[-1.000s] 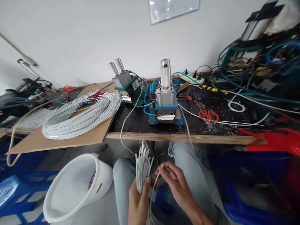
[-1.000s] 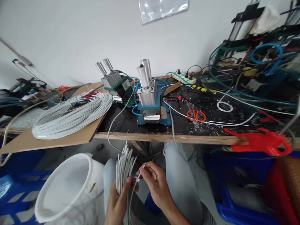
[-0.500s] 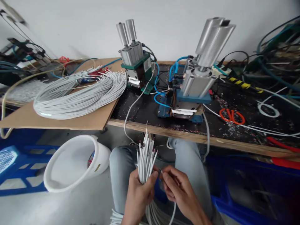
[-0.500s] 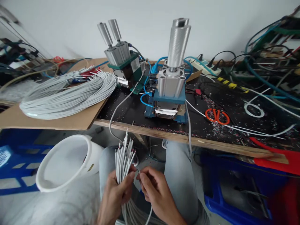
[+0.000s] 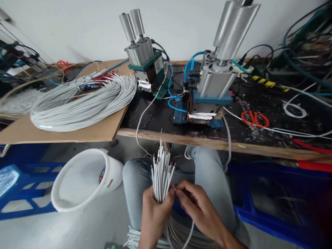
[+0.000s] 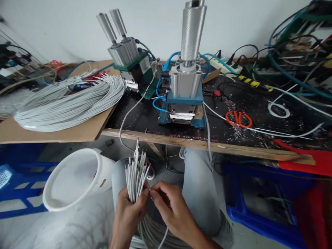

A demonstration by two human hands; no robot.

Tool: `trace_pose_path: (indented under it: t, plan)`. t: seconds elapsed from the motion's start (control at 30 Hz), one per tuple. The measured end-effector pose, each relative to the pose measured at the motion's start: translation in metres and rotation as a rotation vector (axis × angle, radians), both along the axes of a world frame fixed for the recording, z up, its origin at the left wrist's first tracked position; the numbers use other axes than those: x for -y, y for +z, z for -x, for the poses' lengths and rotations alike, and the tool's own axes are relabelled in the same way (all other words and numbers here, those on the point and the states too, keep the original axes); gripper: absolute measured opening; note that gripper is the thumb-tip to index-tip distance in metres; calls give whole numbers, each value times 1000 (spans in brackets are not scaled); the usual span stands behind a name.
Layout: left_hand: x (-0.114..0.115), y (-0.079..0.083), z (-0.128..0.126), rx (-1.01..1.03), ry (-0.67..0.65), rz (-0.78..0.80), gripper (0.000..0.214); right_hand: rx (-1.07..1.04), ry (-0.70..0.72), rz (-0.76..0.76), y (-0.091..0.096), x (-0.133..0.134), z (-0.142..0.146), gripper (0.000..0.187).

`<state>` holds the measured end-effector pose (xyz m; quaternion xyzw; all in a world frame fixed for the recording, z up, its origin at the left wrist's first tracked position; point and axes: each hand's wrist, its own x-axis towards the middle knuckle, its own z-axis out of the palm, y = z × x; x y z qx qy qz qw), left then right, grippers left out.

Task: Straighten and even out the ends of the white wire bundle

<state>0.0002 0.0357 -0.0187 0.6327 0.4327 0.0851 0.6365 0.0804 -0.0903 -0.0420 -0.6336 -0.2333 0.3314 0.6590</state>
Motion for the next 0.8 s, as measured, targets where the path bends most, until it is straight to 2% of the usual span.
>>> trace_pose_path:
  t: [0.1, 0.2, 0.27, 0.3, 0.37, 0.47, 0.53, 0.67, 0.8]
  plan:
    - [1, 11, -1, 1, -52, -125, 27, 357, 14, 45, 6, 8, -5, 26]
    - [-1, 17, -1, 4, -156, -181, 25, 703, 55, 125, 14, 19, -12, 17]
    - [-2, 19, -1, 20, -204, -177, 26, 815, 93, 154, 18, 24, -16, 16]
    - [-2, 20, -1, 33, -213, -174, 26, 783, 116, 147, 19, 25, -17, 16]
    - [-2, 20, 0, 55, -209, -167, 26, 546, 117, 93, 17, 23, -15, 21]
    - [0, 17, 3, 75, -173, -119, 24, 41, -9, -12, 9, 13, 2, 39]
    - [2, 13, 6, 90, -155, -76, 26, -188, -98, -76, 5, 5, 18, 47]
    - [6, 10, 14, 82, -101, -98, 26, -327, -183, -160, 9, -3, 39, 50]
    - [11, 18, 16, 75, -53, -161, 22, -341, -231, -165, 14, -4, 43, 49]
